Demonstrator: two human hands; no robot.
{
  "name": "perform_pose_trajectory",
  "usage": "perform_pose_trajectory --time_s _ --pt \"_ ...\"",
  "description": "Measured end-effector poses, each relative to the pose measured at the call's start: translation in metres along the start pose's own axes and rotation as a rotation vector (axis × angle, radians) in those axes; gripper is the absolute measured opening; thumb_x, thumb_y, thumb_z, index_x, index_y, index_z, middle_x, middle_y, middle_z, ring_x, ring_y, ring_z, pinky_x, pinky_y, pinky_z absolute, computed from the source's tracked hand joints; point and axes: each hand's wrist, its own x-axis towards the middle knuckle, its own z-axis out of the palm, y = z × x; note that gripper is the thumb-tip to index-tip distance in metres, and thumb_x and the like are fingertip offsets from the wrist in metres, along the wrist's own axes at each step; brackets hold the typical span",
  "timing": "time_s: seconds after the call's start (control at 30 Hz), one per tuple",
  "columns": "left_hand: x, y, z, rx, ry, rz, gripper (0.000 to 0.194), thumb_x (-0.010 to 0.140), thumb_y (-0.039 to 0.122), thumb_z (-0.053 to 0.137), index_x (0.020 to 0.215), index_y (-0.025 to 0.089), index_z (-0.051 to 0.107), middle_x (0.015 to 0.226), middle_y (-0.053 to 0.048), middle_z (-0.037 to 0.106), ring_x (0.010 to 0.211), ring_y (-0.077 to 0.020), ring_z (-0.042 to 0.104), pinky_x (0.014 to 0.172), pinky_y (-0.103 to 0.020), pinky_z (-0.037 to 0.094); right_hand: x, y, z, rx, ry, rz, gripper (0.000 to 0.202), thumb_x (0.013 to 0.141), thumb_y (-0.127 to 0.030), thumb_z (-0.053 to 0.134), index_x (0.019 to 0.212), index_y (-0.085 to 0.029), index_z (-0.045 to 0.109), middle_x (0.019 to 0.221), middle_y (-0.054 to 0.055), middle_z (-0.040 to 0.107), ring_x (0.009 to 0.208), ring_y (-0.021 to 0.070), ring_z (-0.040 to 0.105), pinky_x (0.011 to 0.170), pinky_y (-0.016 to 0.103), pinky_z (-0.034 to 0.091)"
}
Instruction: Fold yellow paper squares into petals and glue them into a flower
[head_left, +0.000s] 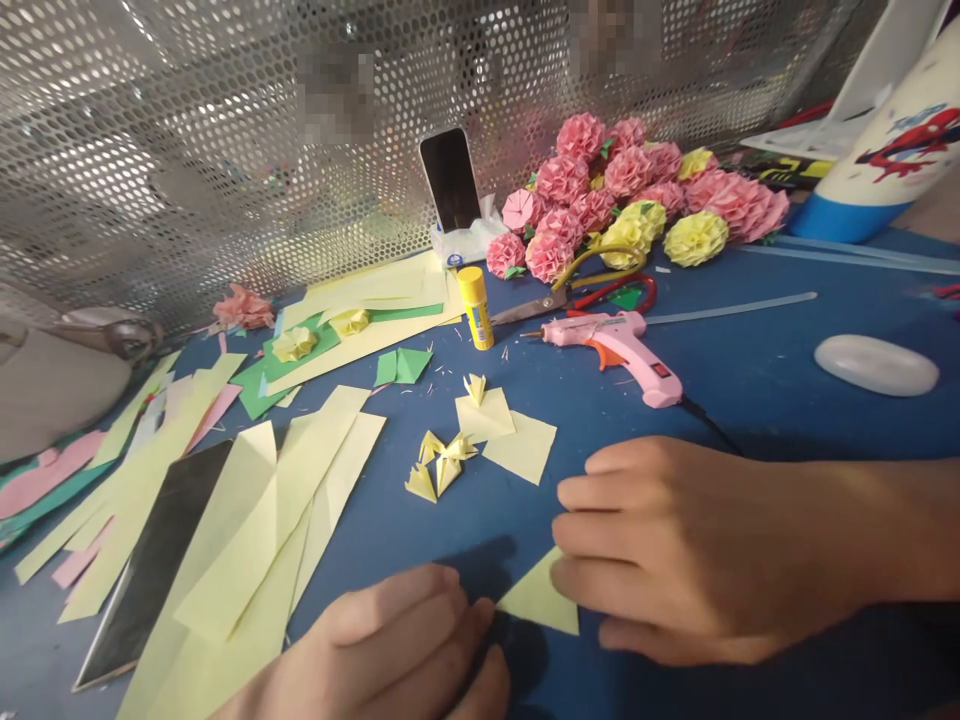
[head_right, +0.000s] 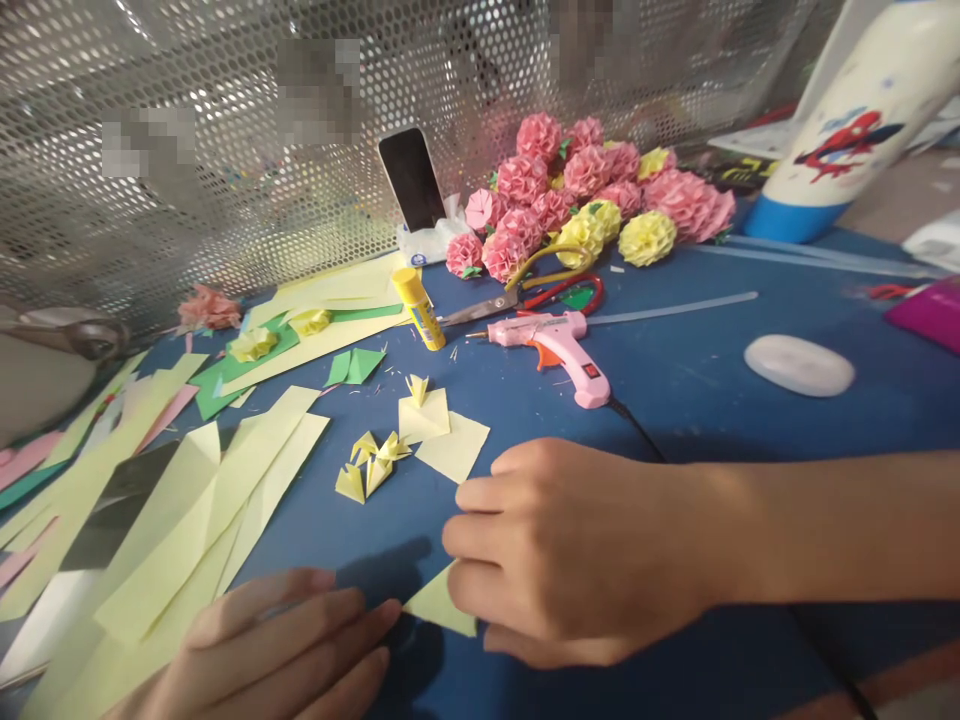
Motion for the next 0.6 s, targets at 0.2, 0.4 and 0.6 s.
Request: perform_pose_trajectory --time_s 0.2,0.4,0.6 --pt "0.018 0.002 0.007 -0.206 -0.125 -0.427 0.026 0.103 0.039 0.053 0.097 0.015 0.060 0.074 0.001 0.064 0.065 -0.0145 0.058 0.087 -0.038 0.042 0.010 0.003 0.026 0.092 0.110 0.137 0.023 0.095 -0.038 0.064 0.089 -0.018 0.055 0.079 -0.001 0.061 0.067 0.0162 0.051 0.059 0.031 0.031" --pt "0.022 0.002 0.009 -0.442 -0.170 -0.689 0.009 0.092 0.024 0.069 0.086 0.021 0.062 0.085 0.003 0.060 0.076 -0.0138 0.056 0.084 -0.034 0.037 0.015 -0.003 0.012 0.574 0.057 0.405 0.015 0.092 -0.016 0.056 0.079 -0.020 0.049 0.066 -0.005 0.058 0.056 0.0100 0.049 0.056 0.024 0.032" --pt "0.026 0.003 0.003 -0.601 -0.137 -0.903 0.013 0.089 0.016 0.063 0.080 0.023 0.057 0.078 0.007 0.062 0.075 -0.0123 0.056 0.082 -0.032 0.038 0.018 -0.007 0.000 0.895 -0.141 0.567 0.026 0.090 -0.021 0.053 0.067 -0.020 0.042 0.058 -0.006 0.056 0.051 0.0075 0.047 0.052 0.020 0.032"
